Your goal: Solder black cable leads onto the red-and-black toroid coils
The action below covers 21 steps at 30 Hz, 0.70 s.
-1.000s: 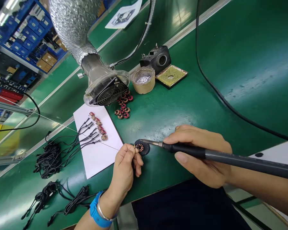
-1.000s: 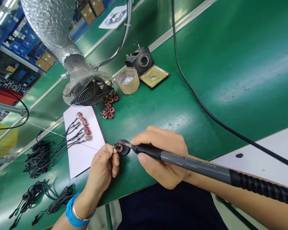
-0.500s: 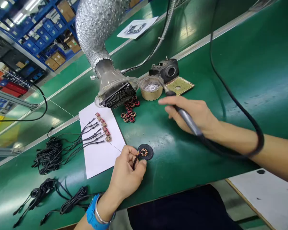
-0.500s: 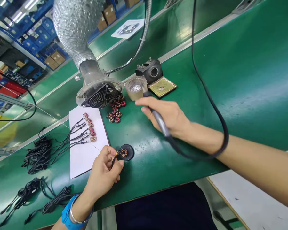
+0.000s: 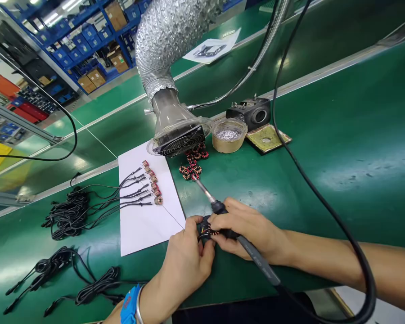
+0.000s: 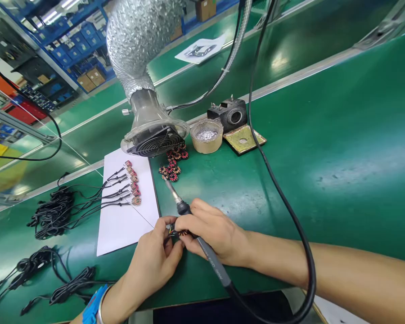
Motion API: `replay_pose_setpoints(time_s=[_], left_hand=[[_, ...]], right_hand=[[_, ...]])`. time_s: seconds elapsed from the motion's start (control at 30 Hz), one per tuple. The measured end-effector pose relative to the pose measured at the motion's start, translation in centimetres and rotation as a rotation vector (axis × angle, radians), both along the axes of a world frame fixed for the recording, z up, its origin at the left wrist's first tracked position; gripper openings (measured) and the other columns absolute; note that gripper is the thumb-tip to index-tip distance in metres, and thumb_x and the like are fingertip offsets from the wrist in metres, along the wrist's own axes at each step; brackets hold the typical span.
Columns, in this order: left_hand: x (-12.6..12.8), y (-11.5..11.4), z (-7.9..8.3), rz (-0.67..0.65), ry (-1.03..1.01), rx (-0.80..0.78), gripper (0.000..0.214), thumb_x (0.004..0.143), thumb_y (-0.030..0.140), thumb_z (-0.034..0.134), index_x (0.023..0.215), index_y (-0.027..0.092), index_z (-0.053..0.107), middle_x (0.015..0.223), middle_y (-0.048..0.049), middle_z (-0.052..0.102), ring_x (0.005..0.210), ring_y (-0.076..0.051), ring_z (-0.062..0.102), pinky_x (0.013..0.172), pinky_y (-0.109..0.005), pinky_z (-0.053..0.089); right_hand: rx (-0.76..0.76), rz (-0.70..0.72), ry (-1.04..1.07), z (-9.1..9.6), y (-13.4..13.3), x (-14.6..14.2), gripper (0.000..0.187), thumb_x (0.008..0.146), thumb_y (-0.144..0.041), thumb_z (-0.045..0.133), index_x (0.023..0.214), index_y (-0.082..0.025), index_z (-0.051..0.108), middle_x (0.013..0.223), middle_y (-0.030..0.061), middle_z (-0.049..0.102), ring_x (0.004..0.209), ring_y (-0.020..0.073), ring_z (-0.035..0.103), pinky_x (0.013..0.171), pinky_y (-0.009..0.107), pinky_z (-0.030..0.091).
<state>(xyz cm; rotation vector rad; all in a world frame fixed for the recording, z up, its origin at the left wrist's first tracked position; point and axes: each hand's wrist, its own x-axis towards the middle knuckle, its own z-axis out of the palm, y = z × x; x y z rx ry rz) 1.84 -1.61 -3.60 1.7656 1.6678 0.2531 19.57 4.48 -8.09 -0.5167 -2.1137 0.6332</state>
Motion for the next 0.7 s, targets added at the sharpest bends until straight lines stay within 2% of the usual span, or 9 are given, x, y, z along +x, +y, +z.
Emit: replay_pose_setpoints(time_s=[0.13, 0.3, 0.4, 0.53, 0.7], left_hand=[[-0.2, -0.2, 0.1, 0.043, -0.08, -0.017, 0.036, 0.084, 0.019, 0.053, 0.12, 0.017, 0.046, 0.058, 0.0073, 0.047, 0.05, -0.013, 0.047, 0.051, -0.024, 0.03], [-0.7, -0.7, 1.1, 0.142, -0.443, -0.08, 0.025, 0.087, 0.028, 0.056, 0.11, 0.019, 0.049, 0.058, 0.0095, 0.034, 0.05, -0.009, 0.035, 0.048, -0.02, 0.027], [-1.0, -0.9, 1.3, 0.169, -0.54, -0.081, 0.021, 0.091, 0.037, 0.054, 0.1, 0.018, 0.054, 0.057, 0.0088, 0.033, 0.051, -0.009, 0.033, 0.05, -0.02, 0.028], [-1.2, -0.7, 1.1, 0.22, -0.552, -0.068, 0.026, 0.09, 0.042, 0.055, 0.091, 0.016, 0.057, 0.056, 0.0069, 0.038, 0.051, -0.009, 0.036, 0.05, -0.02, 0.028], [-1.0, -0.4, 1.3, 0.249, -0.575, -0.045, 0.025, 0.089, 0.041, 0.056, 0.088, 0.015, 0.058, 0.057, 0.0056, 0.041, 0.052, -0.008, 0.034, 0.05, -0.019, 0.027]], right_hand=[[0.009, -0.057, 0.033, -0.2, 0.0, 0.2, 0.027, 0.082, -0.012, 0.062, 0.105, -0.02, 0.05, 0.08, 0.0027, 0.062, 0.071, 0.0166, 0.045, 0.067, 0.03, 0.043], [0.064, -0.066, 0.063, 0.7, 0.2, 0.4, 0.027, 0.081, -0.012, 0.061, 0.104, -0.019, 0.049, 0.08, 0.0031, 0.064, 0.068, 0.0159, 0.048, 0.066, 0.031, 0.042], [0.079, -0.095, 0.091, 1.5, 0.3, 0.3, 0.028, 0.079, -0.013, 0.06, 0.104, -0.019, 0.049, 0.078, 0.0018, 0.063, 0.067, 0.0155, 0.048, 0.066, 0.031, 0.043], [-0.002, -0.116, 0.104, 1.8, 0.4, 0.3, 0.031, 0.074, -0.014, 0.062, 0.103, -0.02, 0.05, 0.075, -0.0003, 0.06, 0.066, 0.0145, 0.046, 0.063, 0.028, 0.043], [-0.157, -0.06, 0.106, 1.8, 0.4, 0.5, 0.044, 0.067, -0.013, 0.067, 0.107, -0.022, 0.049, 0.08, -0.001, 0.059, 0.073, 0.0152, 0.051, 0.067, 0.029, 0.045]])
